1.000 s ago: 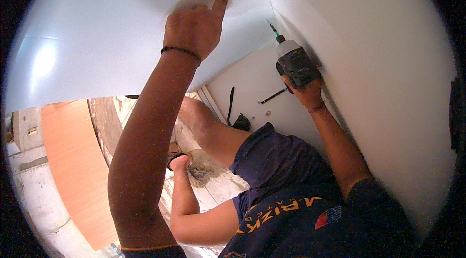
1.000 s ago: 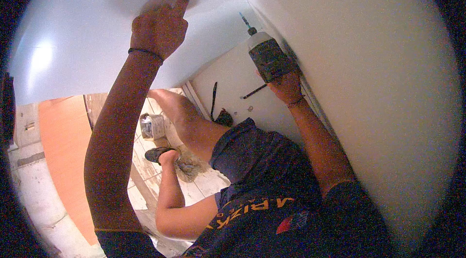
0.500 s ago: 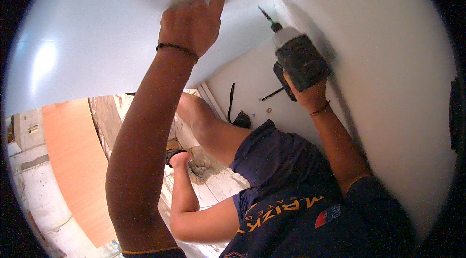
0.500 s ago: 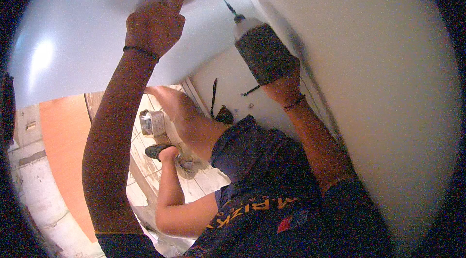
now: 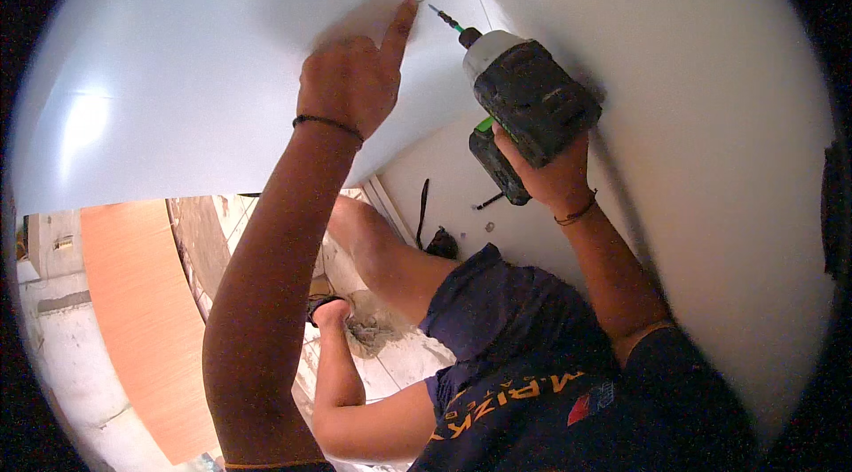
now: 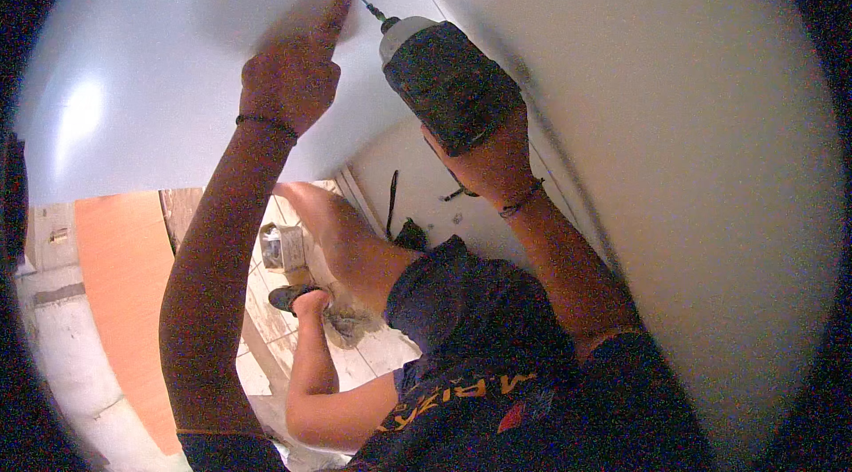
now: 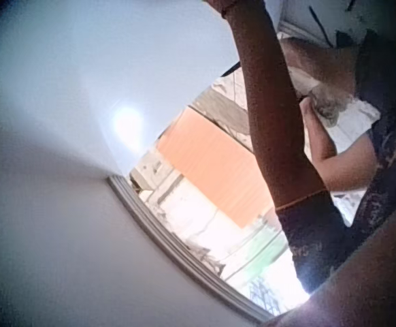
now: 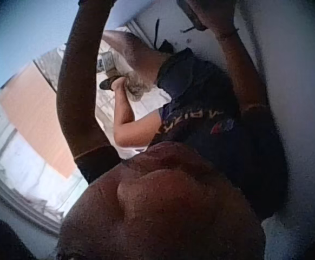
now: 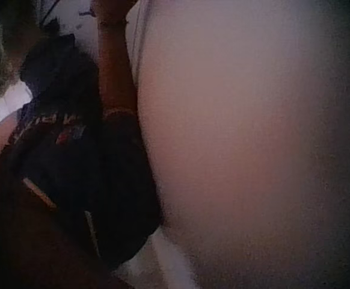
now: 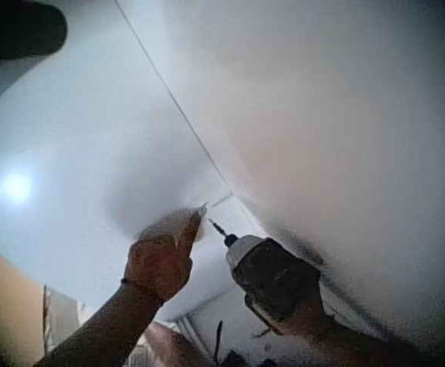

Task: The person measures the interior of a white cabinet with a tape measure, marks the surface with a pencil, and uses a power drill to secure metal brackets to the shelf.

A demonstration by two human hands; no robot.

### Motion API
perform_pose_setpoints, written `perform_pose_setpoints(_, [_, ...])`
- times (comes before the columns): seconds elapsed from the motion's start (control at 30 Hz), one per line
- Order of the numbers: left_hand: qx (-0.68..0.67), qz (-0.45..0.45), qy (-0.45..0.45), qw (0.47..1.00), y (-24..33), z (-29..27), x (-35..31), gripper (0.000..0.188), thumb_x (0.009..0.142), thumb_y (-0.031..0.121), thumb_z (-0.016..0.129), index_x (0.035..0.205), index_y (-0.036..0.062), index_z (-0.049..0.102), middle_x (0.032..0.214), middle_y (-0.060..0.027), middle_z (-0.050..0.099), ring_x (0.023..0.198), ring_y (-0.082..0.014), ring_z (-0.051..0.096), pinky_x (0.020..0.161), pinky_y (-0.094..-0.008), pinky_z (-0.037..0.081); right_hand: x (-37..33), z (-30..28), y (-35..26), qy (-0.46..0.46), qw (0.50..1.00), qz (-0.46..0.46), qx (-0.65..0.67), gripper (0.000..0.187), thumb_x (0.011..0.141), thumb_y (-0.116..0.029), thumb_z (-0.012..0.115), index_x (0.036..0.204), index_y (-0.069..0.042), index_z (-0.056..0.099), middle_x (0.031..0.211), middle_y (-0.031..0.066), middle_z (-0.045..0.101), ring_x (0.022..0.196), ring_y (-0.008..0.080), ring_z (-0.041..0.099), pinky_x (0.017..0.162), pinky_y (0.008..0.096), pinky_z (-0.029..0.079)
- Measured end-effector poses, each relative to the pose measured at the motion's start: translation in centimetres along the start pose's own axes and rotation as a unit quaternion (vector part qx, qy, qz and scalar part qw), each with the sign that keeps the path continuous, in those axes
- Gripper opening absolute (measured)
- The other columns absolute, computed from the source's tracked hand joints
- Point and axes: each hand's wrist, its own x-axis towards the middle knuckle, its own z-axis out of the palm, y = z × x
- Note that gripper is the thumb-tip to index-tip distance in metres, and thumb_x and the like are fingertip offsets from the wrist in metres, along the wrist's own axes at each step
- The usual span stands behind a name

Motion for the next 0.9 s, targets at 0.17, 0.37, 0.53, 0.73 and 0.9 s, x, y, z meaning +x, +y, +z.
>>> perform_pose_setpoints(0.17, [0.011, 0.021, 0.025, 0.999, -0.3, 0.1, -0.5, 0.063, 0.084, 0.012, 0.048, 0.142, 0.0224, 0.029, 0.071, -0.013, 0.063, 0.059, -0.0277, 0.064, 0.053, -0.0409, 0.053, 1.0, 0.2, -0.4, 0.007, 0.999, -0.031, -0.031, 0.028, 0.072, -0.019, 0.07, 0.098, -0.013, 0.065, 0.101, 0.0071, 0.065, 0.094, 0.0276, 0.06, 0.087, 0.0395, 0.044])
perform_pose_setpoints(0.37, [-0.019, -0.005, -0.083, 0.996, 0.1, -1.3, -0.1, 0.074, 0.074, 0.014, 0.056, 0.142, 0.0218, 0.027, 0.084, -0.0164, 0.064, 0.07, -0.0318, 0.064, 0.06, -0.0454, 0.054, 1.0, 0.9, -0.1, 0.002, 0.998, -0.032, -0.061, 0.024, 0.072, -0.018, 0.071, 0.094, -0.009, 0.066, 0.094, 0.0064, 0.067, 0.089, 0.0249, 0.062, 0.085, 0.0373, 0.044])
perform_pose_setpoints(0.53, [-0.015, 0.004, -0.051, 0.999, 0.0, -0.7, -0.4, 0.075, 0.074, 0.016, 0.056, 0.143, 0.0225, 0.025, 0.075, -0.0137, 0.064, 0.064, -0.03, 0.064, 0.057, -0.0434, 0.054, 1.0, 0.8, -0.1, 0.006, 0.999, -0.026, -0.047, 0.022, 0.072, -0.018, 0.071, 0.092, -0.009, 0.067, 0.092, 0.0055, 0.068, 0.088, 0.0238, 0.063, 0.084, 0.0372, 0.045])
perform_pose_setpoints(0.73, [0.001, 0.014, -0.029, 0.999, -0.2, -0.2, -0.4, 0.075, 0.075, 0.017, 0.057, 0.143, 0.0246, 0.025, 0.074, -0.013, 0.063, 0.063, -0.0296, 0.063, 0.057, -0.0431, 0.054, 1.1, 1.1, 0.1, 0.013, 0.998, -0.029, -0.057, 0.021, 0.073, -0.017, 0.071, 0.092, -0.009, 0.067, 0.092, 0.0053, 0.068, 0.087, 0.0245, 0.063, 0.084, 0.0365, 0.045])
perform_pose_setpoints(0.9, [-0.004, 0.004, -0.029, 1.0, 0.0, -0.4, -0.2, 0.076, 0.075, 0.015, 0.056, 0.143, 0.0258, 0.024, 0.077, -0.0142, 0.064, 0.065, -0.0309, 0.064, 0.059, -0.0438, 0.055, 0.2, 1.6, 1.0, -0.006, 0.999, -0.007, -0.04, 0.033, 0.07, -0.022, 0.07, 0.102, -0.019, 0.065, 0.108, 0.0065, 0.062, 0.101, 0.0296, 0.057, 0.089, 0.0435, 0.043])
